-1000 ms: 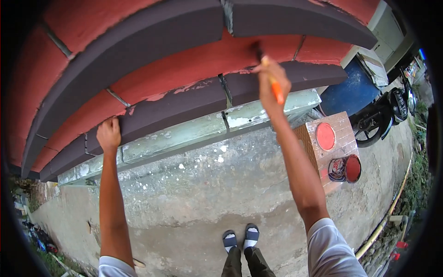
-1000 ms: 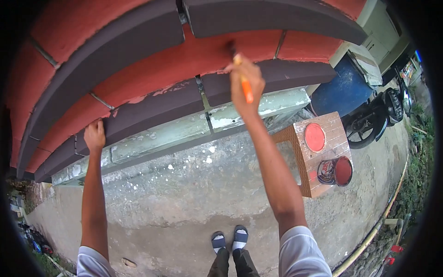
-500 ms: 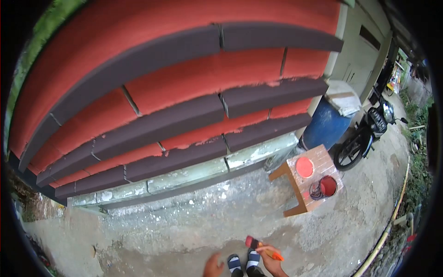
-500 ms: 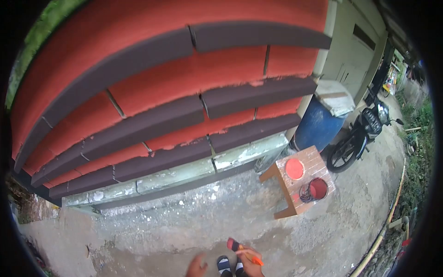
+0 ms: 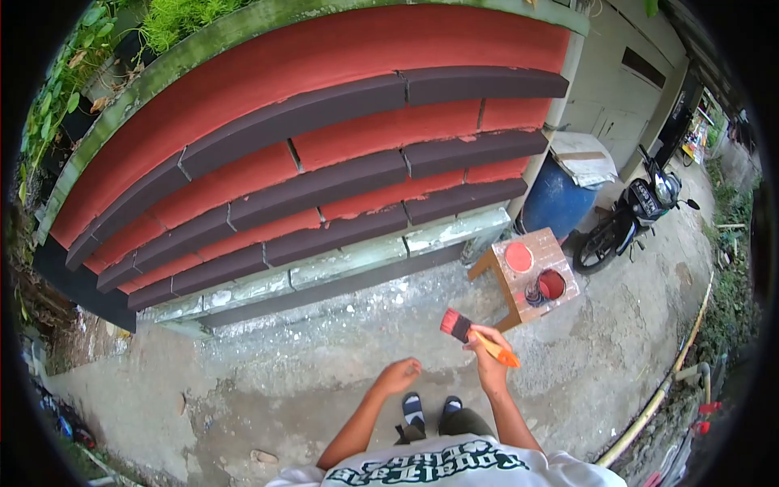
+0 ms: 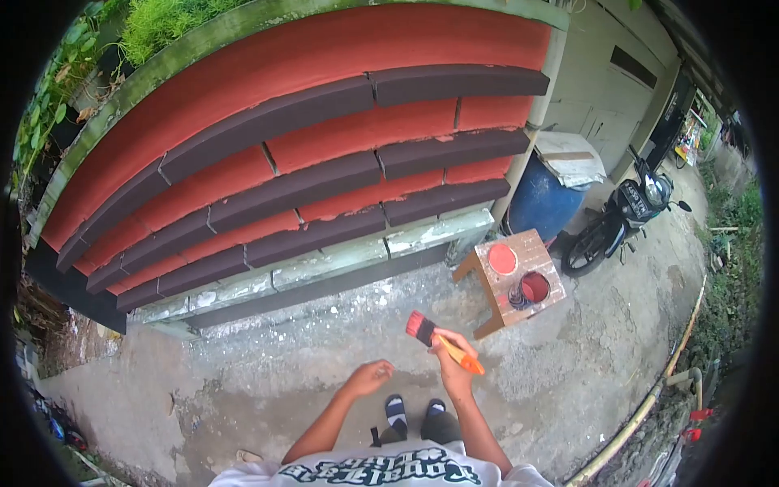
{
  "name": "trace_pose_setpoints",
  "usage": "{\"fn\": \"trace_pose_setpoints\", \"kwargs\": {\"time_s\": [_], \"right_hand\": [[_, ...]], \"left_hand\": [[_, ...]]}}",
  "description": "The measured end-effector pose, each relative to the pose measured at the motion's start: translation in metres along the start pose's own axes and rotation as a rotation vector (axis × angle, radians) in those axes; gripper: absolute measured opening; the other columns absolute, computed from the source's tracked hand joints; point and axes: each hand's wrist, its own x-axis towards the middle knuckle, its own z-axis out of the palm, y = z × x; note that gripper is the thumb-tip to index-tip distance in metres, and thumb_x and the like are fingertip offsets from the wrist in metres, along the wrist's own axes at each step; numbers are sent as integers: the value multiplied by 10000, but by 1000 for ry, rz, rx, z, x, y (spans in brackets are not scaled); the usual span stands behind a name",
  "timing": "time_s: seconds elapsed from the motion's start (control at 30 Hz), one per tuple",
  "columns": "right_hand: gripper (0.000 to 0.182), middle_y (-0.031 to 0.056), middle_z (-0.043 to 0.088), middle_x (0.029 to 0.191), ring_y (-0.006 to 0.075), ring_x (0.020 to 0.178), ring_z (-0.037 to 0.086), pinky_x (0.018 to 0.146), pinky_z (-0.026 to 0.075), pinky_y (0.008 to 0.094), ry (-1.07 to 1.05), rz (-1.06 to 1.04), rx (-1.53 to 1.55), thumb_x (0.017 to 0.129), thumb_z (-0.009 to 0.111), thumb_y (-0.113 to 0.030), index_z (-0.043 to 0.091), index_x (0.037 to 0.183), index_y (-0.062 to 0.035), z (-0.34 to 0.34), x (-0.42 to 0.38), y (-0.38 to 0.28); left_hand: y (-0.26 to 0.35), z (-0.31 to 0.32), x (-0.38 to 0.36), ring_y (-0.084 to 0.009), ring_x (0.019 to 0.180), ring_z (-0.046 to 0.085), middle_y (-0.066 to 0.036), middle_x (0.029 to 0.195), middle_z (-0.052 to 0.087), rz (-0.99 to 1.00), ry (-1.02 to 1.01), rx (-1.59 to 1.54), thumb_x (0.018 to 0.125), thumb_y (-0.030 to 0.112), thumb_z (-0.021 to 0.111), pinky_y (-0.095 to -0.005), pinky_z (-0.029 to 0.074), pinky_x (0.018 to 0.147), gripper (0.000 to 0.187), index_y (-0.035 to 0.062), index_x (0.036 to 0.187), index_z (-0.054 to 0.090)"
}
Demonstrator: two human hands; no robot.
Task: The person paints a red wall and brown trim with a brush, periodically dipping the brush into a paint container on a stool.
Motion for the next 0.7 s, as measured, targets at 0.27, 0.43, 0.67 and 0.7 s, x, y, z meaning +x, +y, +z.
{"fn": "trace_pose_setpoints", "kwargs": {"time_s": [0.27, 0.43, 0.67, 0.7], "right_hand": [[272, 128, 730, 1075, 180, 884, 721, 764, 634, 319, 93, 5, 40, 991, 747, -154, 720, 1192, 28, -63, -11, -19], [302, 121, 726, 1104, 175, 936, 711, 761, 631, 320, 224, 33, 70, 990, 751, -183, 715, 1201, 31, -127, -6, -20], [352, 138, 710, 1172, 190, 951, 711, 764, 646, 336, 343, 26, 120, 988, 750, -200, 684, 1237, 39, -240, 22, -27], [355, 138, 710, 1172, 191, 952, 711, 765, 646, 336, 356, 22, 132, 989, 749, -203, 682, 1240, 39, -257, 28, -27]], "left_hand": [[-49, 43, -2, -234, 994, 747, -90, 1142, 757, -116, -158, 123, 981, 230, 670, -362, 565, 916, 241, 95, 1176, 714], [-75, 87, -5, -225, 973, 735, -97, 1094, 761, -367, -227, -37, 992, 296, 652, -384, 570, 855, 272, 89, 1155, 722], [-89, 121, -17, -222, 855, 736, -90, 1040, 758, -847, -75, -5, 991, 316, 609, -378, 576, 707, 302, 71, 1131, 715], [-86, 125, -16, -220, 853, 736, -89, 1032, 757, -868, -68, -7, 987, 326, 605, -373, 572, 698, 310, 72, 1127, 714]]}}
